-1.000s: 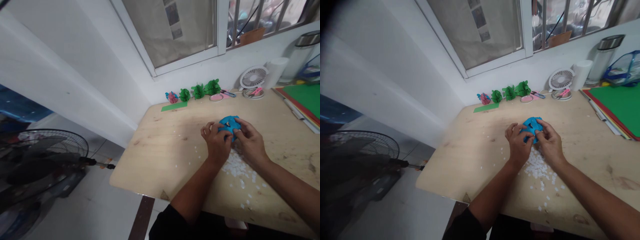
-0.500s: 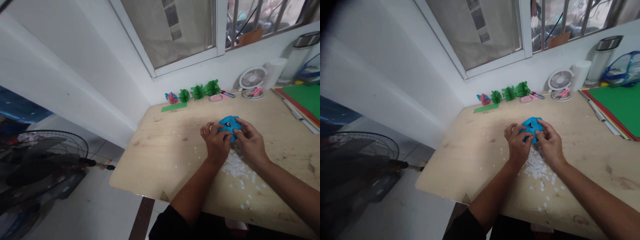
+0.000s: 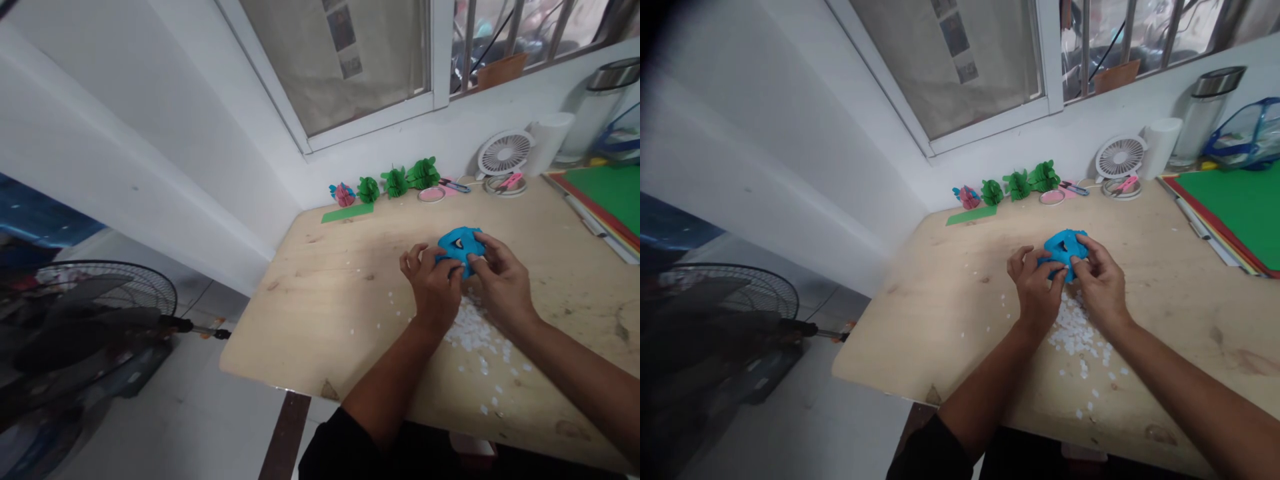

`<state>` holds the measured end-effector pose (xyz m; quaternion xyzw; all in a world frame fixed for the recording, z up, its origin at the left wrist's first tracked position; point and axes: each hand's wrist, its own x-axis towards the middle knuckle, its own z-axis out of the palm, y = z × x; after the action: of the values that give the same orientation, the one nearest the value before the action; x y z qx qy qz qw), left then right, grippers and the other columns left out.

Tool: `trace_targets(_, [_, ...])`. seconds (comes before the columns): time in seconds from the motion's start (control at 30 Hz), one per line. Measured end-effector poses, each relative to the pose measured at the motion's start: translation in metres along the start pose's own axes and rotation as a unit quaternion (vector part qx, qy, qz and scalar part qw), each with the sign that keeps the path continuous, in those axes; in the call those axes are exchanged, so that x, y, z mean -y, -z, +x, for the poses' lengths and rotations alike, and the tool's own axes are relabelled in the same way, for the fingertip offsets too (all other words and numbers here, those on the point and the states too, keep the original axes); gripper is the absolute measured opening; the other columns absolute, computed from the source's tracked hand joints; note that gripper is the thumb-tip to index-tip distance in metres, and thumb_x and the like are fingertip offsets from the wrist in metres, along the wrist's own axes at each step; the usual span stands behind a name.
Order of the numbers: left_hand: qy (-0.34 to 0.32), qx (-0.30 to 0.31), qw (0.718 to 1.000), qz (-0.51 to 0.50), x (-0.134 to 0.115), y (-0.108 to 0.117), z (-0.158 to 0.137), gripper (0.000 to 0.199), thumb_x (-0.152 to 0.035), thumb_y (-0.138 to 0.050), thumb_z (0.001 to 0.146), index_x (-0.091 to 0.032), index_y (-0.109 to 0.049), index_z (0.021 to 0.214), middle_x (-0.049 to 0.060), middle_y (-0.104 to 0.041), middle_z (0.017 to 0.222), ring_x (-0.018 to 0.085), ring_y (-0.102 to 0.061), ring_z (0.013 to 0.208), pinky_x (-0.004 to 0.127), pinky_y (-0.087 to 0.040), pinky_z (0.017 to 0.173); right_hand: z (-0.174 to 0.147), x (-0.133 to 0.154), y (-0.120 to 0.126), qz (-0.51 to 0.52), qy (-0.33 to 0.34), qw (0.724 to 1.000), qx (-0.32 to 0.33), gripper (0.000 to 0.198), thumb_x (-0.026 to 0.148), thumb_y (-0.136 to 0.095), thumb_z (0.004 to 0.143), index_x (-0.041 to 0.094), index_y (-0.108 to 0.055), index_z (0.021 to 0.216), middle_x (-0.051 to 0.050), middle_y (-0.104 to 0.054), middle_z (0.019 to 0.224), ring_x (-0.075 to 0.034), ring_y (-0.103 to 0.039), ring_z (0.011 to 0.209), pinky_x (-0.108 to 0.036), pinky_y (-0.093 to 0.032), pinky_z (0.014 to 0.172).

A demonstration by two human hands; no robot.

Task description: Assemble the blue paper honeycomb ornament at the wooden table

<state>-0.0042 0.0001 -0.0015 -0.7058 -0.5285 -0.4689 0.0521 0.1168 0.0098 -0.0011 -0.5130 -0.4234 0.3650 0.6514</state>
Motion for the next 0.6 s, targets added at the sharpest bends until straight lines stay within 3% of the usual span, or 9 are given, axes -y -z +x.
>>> trace_targets(0.13, [0.024, 0.027, 0.999, -0.022, 0.001, 0.002, 0.002, 0.005, -0.025, -0.085, 0.087, -0.028, -0.081, 0.085, 0.004, -0.076, 0.11, 0.03, -0.059, 0.125, 0.051, -0.046, 0.11, -0.001, -0.001, 0.001, -0.004, -0.014, 1.0, 0.003, 0.047, 0.041, -0.084, 0.076, 0.026, -0.076, 0.12, -0.004, -0.071, 0.093, -0.018, -0.062, 0.071, -0.03, -0.05, 0.055])
trace_targets(0.33, [0.051, 0.079, 0.994, -0.055, 0.005, 0.006, 0.009, 0.009, -0.024, -0.087, 0.085, -0.027, -0.078, 0.084, 0.003, -0.074, 0.112, 0.026, -0.061, 0.12, 0.046, -0.048, 0.11, 0.0, -0.002, 0.001, -0.003, 0.007, 1.0, 0.022, 0.048, 0.045, -0.085, 0.077, 0.026, -0.076, 0.119, -0.003, -0.071, 0.091, -0.017, -0.061, 0.069, -0.027, -0.05, 0.052])
trace_targets(0.6, [0.015, 0.107, 0.992, -0.061, 0.004, 0.011, 0.011, 0.007, -0.025, -0.083, 0.089, -0.026, -0.077, 0.085, 0.004, -0.074, 0.116, 0.026, -0.06, 0.122, 0.044, -0.045, 0.112, 0.005, -0.004, 0.004, -0.01, -0.02, 1.0, 0.002, 0.048, 0.042, -0.085, 0.074, 0.026, -0.078, 0.119, -0.004, -0.072, 0.094, -0.02, -0.064, 0.077, -0.031, -0.053, 0.06])
